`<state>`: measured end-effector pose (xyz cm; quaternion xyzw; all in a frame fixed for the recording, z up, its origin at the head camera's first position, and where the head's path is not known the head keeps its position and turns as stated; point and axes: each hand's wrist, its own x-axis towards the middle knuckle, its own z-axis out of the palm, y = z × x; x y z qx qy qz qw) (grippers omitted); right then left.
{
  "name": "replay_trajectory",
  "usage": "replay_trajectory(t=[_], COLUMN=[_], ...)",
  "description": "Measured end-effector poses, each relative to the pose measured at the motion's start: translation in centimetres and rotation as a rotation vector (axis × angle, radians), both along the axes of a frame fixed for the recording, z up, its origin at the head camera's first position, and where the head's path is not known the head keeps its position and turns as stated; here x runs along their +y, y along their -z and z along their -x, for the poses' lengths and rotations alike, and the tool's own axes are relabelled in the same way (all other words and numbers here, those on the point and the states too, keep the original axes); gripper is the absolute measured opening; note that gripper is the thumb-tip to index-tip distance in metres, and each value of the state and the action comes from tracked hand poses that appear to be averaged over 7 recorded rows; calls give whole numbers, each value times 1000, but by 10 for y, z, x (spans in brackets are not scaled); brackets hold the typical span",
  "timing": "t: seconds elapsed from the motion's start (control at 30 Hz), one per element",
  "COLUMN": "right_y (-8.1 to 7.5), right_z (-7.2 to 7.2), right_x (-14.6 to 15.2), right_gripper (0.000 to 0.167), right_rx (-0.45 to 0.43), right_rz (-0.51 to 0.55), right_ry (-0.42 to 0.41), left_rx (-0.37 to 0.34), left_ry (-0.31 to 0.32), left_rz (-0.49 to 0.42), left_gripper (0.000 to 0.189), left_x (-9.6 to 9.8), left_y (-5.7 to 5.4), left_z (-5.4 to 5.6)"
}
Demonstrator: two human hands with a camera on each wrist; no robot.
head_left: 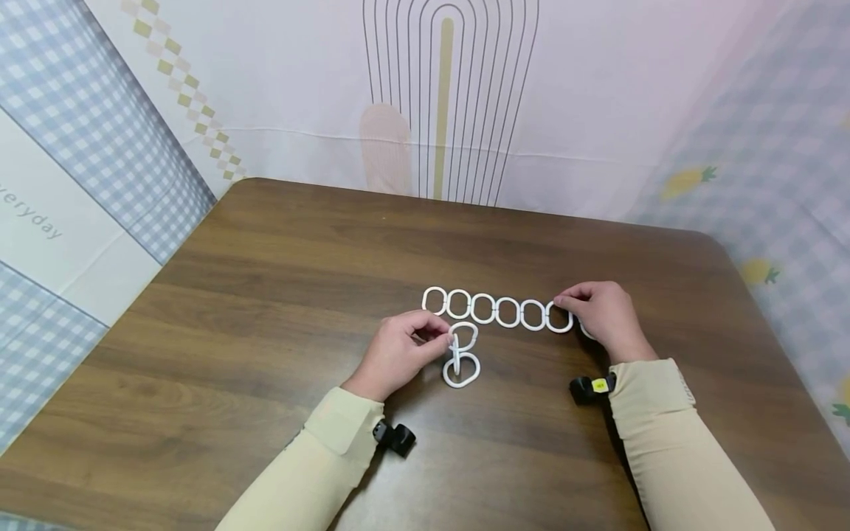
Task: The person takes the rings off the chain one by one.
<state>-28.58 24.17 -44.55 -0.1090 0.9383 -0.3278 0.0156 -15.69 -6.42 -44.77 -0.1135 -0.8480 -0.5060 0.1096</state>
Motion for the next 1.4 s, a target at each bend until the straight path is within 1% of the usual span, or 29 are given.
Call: replay_trajectory(t=[0.33,0.77,0.9,1.0,1.4], right_y=[0,2,2,3,3], right_z=[0,0,-1,0,-1], right_x=[0,-1,0,-1,-2], right_gripper=[24,24,26,26,27], right_rx=[-34,-33,-43,-44,-38], right_rz=[-5,-13,-21,-27,-43], right_ry=[-3,-12,-9,-5,-10], left_rx=[3,-2,-5,2,2], left_ry=[-2,-3,-3,-3,-6], left_rz=[6,-3,0,4,6], left_gripper=[7,8,10,9,7], left_x=[0,0,0,-1,0], left_y=[-1,-2,-1,2,3], left_z=[-1,-1,-1,0,0])
